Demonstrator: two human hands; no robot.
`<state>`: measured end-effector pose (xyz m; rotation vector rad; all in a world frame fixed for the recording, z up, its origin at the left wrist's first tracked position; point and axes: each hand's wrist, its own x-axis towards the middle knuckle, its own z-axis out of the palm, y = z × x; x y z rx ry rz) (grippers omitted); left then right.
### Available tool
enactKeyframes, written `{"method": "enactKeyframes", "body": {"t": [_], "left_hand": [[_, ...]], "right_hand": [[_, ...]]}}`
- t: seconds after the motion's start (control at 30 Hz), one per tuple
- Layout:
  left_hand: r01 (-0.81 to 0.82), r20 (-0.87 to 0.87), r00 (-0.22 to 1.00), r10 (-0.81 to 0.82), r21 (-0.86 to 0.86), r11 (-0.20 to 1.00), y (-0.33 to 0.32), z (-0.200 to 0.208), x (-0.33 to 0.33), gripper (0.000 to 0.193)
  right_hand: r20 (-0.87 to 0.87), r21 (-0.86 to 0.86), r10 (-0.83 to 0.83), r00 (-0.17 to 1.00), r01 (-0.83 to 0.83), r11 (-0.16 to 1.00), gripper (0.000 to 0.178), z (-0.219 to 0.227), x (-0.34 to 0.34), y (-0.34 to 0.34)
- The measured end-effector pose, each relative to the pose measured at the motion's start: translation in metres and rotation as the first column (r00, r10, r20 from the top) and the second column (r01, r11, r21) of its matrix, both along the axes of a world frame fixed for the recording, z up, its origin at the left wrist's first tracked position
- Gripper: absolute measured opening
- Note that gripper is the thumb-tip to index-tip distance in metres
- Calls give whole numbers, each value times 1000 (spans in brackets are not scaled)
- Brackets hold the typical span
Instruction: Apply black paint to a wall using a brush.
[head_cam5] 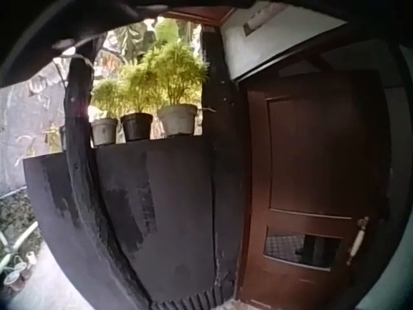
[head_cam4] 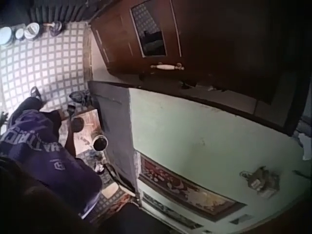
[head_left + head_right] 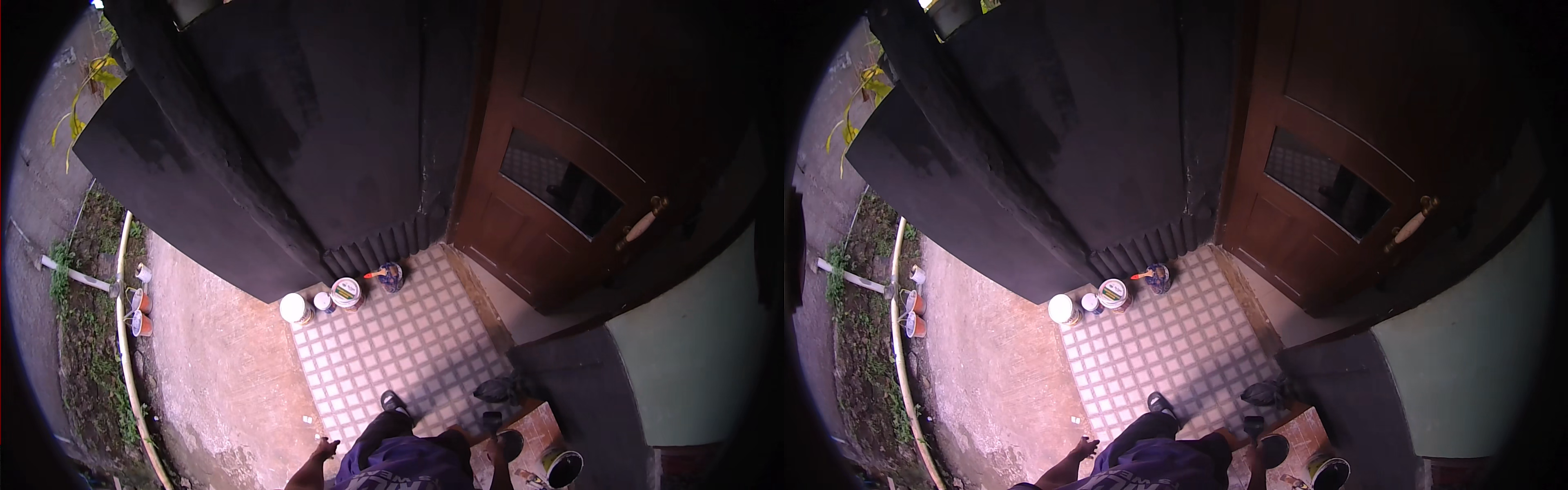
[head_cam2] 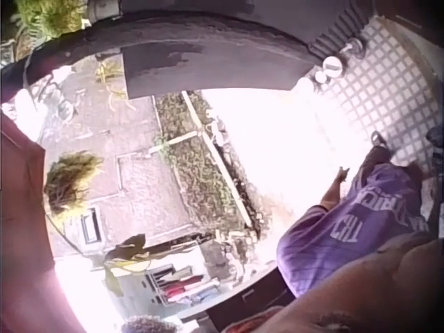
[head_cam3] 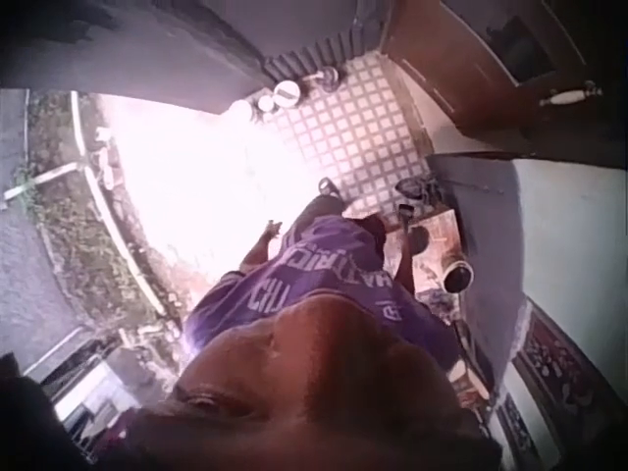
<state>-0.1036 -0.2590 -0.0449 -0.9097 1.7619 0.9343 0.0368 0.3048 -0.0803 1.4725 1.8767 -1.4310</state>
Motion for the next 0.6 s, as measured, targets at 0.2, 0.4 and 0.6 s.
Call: {"method": "enactKeyframes", "body": {"t": [0.2, 0.4, 0.6], "left_hand": [[19, -639, 765, 80, 146, 989, 32, 56, -215, 60], [240, -938, 344, -39, 48, 970, 105, 211, -439, 55], [273, -999, -6, -43, -43, 961, 189, 342, -581, 42]], "right_hand": [[-244, 640, 266, 933, -51, 766, 31, -4, -126, -23], [-363, -259, -408, 838, 329, 908, 26, 75, -273, -5], [-445, -329, -288, 848, 144, 933, 34, 120, -466, 37]]}}
